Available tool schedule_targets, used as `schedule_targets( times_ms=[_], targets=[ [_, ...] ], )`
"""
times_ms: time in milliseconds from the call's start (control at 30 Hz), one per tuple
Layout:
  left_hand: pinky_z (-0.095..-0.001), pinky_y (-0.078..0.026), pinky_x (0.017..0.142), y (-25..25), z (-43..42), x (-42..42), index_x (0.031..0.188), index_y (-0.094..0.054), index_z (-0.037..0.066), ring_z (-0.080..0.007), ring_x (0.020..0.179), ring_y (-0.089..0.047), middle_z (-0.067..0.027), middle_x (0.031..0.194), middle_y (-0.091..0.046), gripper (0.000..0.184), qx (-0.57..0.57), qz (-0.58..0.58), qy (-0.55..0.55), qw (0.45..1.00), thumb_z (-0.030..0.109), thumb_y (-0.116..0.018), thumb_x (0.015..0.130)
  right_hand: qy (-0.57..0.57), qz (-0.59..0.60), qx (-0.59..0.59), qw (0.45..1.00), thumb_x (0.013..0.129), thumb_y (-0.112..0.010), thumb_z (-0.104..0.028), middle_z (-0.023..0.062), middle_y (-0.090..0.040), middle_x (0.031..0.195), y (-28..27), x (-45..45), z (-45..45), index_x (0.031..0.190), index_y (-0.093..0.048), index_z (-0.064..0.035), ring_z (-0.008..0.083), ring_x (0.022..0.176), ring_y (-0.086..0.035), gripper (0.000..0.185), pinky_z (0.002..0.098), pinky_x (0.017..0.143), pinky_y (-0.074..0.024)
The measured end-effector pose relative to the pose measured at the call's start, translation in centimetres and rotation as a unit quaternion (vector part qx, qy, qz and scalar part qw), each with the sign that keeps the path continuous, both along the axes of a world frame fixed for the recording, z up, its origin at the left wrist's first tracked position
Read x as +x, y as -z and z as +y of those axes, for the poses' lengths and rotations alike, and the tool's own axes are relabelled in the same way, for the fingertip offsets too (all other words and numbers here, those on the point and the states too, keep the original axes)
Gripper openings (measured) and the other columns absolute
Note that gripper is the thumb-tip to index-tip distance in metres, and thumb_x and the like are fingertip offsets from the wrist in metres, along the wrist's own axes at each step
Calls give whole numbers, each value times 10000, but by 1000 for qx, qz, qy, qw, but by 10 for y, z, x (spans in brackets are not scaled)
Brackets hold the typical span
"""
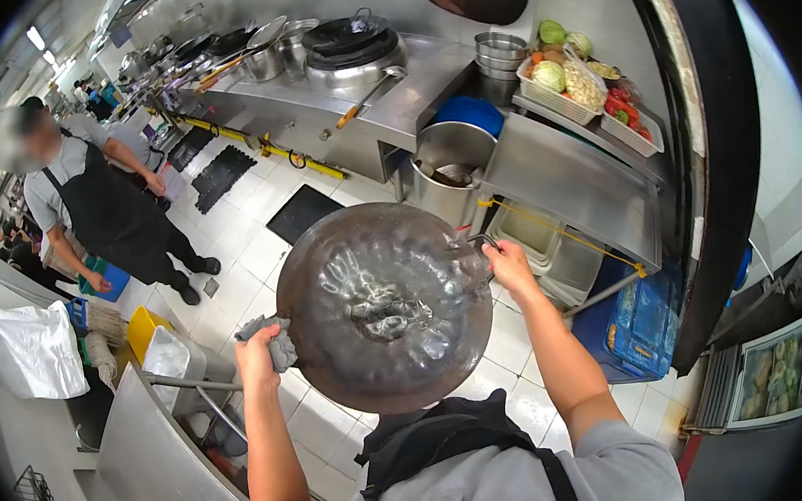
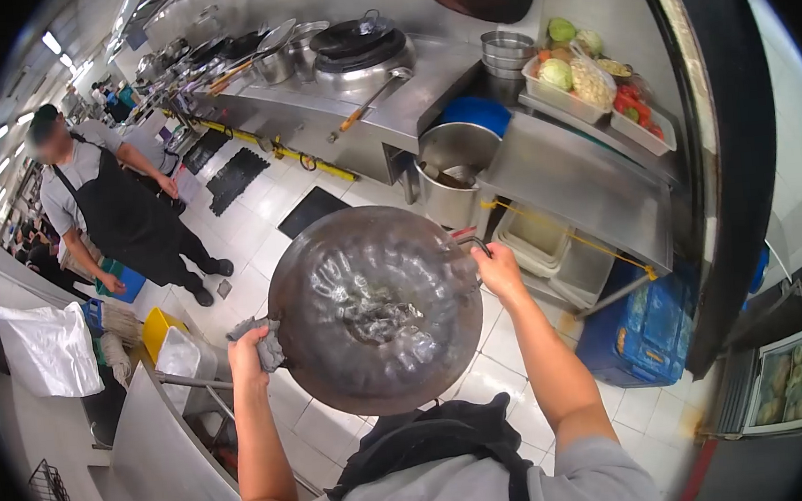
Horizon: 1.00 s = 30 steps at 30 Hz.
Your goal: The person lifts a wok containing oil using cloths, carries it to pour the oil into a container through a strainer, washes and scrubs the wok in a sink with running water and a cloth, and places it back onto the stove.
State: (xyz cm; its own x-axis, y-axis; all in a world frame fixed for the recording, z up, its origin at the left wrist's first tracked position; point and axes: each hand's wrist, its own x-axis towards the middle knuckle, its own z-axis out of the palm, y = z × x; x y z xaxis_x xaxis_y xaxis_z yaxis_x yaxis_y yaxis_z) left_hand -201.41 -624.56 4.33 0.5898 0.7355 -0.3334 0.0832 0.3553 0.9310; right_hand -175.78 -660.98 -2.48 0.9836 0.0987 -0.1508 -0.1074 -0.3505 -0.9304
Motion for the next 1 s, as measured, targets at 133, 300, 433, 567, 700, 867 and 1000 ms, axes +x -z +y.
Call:
schedule_targets(
  times_ms=[133, 300, 433, 567, 700, 867, 1000],
  targets=[
    [-307, -486, 433, 3, 36, 41, 873, -623, -26, -198, 503, -594, -88, 703, -632, 127, 23, -3, 33, 999, 7, -591, 755, 23, 21, 12, 999, 883, -630, -283, 39, -574, 713, 7, 21, 28, 878, -625, 0, 127, 634, -509, 282, 287, 604, -398],
    [-311, -501, 492, -5, 67, 114, 870, -646, -13, -182, 555, -607, -84, 717, -643, 122, 51, 47, 74, 995, 12, -604, 759, 52, 32, 42, 997, 868, -640, -278, 57, -591, 674, 41, 72, 47, 859, -628, 23, 138, 597, -540, 301, 297, 569, -417],
    [-309, -518, 547, -15, 84, 163, 889, -661, -2, -178, 627, -635, -80, 796, -669, 132, 60, 115, 133, 983, 14, -622, 764, 38, 42, 57, 997, 875, -635, -223, 17, -536, 634, 40, 138, 73, 758, -593, -13, 113, 568, -492, 244, 279, 548, -379],
    [-322, -538, 605, -3, 118, 172, 917, -652, -26, -189, 679, -649, -85, 806, -672, 214, 136, 219, 173, 951, -17, -672, 704, 25, 7, 106, 994, 873, -630, -184, 5, -536, 626, 36, 203, 126, 778, -619, -15, 108, 564, -507, 195, 273, 543, -409],
    [-354, -538, 629, 31, 134, 198, 890, -642, -74, -207, 689, -652, -124, 829, -671, 212, 119, 291, 138, 939, -11, -666, 689, -72, -45, 108, 990, 871, -632, -179, 2, -544, 627, 23, 298, 185, 792, -629, -10, 106, 561, -510, 187, 276, 539, -416],
    [-359, -512, 637, 74, 153, 211, 884, -642, -38, -216, 689, -638, -113, 847, -673, 201, 93, 350, 61, 930, -46, -645, 683, -193, -176, 6, 965, 867, -614, -252, 191, -647, 754, 3, 363, 281, 861, -650, 7, 309, 716, -630, 262, 399, 679, -474],
    [-374, -532, 630, 110, 188, 237, 895, -608, -121, -263, 709, -670, -172, 848, -658, 187, -10, 304, 22, 952, -28, -609, 732, -251, -145, -27, 957, 866, -611, -262, 208, -638, 769, -11, 413, 353, 880, -655, 2, 332, 736, -625, 267, 405, 697, -474]
  ],
)
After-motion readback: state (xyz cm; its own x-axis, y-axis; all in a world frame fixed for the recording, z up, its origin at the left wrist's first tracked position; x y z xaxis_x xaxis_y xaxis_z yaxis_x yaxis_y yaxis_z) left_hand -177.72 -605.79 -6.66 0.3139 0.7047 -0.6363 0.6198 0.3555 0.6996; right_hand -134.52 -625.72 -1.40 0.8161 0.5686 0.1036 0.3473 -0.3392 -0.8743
